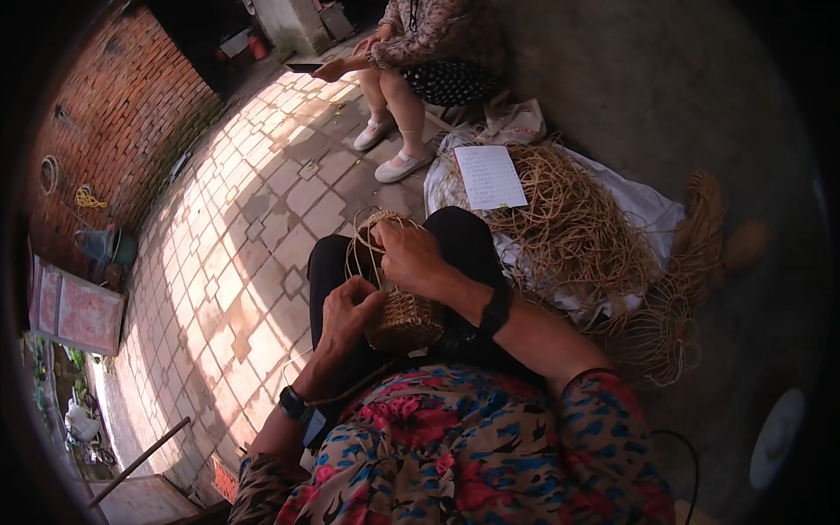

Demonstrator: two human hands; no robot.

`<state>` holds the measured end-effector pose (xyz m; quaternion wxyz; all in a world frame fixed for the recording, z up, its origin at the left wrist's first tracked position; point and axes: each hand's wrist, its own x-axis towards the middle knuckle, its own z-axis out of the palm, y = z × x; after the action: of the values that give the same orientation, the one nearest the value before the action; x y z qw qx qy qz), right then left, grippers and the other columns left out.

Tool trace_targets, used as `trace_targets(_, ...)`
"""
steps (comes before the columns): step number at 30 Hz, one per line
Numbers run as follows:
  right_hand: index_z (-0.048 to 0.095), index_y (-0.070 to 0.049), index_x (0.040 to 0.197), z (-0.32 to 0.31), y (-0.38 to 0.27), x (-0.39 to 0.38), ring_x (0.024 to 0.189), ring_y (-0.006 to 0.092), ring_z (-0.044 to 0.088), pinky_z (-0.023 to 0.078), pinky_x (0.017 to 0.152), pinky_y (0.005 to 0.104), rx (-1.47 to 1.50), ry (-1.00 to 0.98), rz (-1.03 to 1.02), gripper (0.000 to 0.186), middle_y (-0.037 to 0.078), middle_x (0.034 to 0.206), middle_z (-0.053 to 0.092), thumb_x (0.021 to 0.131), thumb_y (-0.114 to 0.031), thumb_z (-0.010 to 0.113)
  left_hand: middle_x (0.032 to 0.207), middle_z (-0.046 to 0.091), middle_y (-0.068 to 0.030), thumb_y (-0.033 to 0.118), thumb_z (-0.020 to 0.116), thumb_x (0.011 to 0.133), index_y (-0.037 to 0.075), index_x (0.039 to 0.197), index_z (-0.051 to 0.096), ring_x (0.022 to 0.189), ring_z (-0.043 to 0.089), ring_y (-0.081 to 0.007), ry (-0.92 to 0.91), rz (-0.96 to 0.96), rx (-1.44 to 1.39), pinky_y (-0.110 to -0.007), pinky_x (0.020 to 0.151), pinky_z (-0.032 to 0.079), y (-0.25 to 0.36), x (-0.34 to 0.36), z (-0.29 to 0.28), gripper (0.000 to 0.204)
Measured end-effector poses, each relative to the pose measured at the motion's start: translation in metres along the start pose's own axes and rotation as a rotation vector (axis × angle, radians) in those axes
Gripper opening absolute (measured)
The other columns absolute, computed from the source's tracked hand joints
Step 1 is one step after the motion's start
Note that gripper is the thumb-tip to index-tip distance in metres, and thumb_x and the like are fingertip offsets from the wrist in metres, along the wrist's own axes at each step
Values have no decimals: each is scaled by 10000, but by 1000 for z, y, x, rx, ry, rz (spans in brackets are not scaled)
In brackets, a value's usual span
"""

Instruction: Weaving a basket using straw or natural fibers.

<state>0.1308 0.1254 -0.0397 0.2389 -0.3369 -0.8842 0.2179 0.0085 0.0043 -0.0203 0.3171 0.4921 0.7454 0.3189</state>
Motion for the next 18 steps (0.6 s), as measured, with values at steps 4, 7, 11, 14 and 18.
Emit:
trace_targets(4,584,-16,998,-32,3,-37,643,268,635,488,622,393,301,50,206,215,144,683,612,814,-127,588,707,660,-121,324,633,781,21,799,634,670,658,-246,-24,46,-7,-351,646,499,2,-4,-8,303)
trace_targets(7,594,-3,946,-32,37,-73,596,208,610,477,577,348,299,79,195,164,120,661,596,841,-129,582,745,663,-116,217,642,814,-4,864,635,698,652,-184,95,348,228,-319,631,498,7,-2,-14,227)
trace_targets(11,611,-20,851,-52,61,-83,550,91,541,426,473,243,618,-60,537,132,31,651,559,865,-149,587,723,647,-136,100,538,853,40,992,625,680,660,-290,154,360,4,-367,622,499,25,4,-7,175)
trace_targets(14,584,-58,828,-52,66,-62,570,43,516,406,460,179,772,19,525,111,-19,684,531,876,-157,599,685,624,-124,79,510,850,54,1089,582,641,638,-316,-147,378,8,-397,625,496,21,15,-1,251)
trace_targets(18,581,-45,825,-37,58,-21,588,68,535,450,500,226,922,48,403,108,-5,684,535,847,-143,621,679,620,-125,75,501,849,59,1057,587,627,634,-311,-227,253,-62,-394,626,502,23,19,4,226)
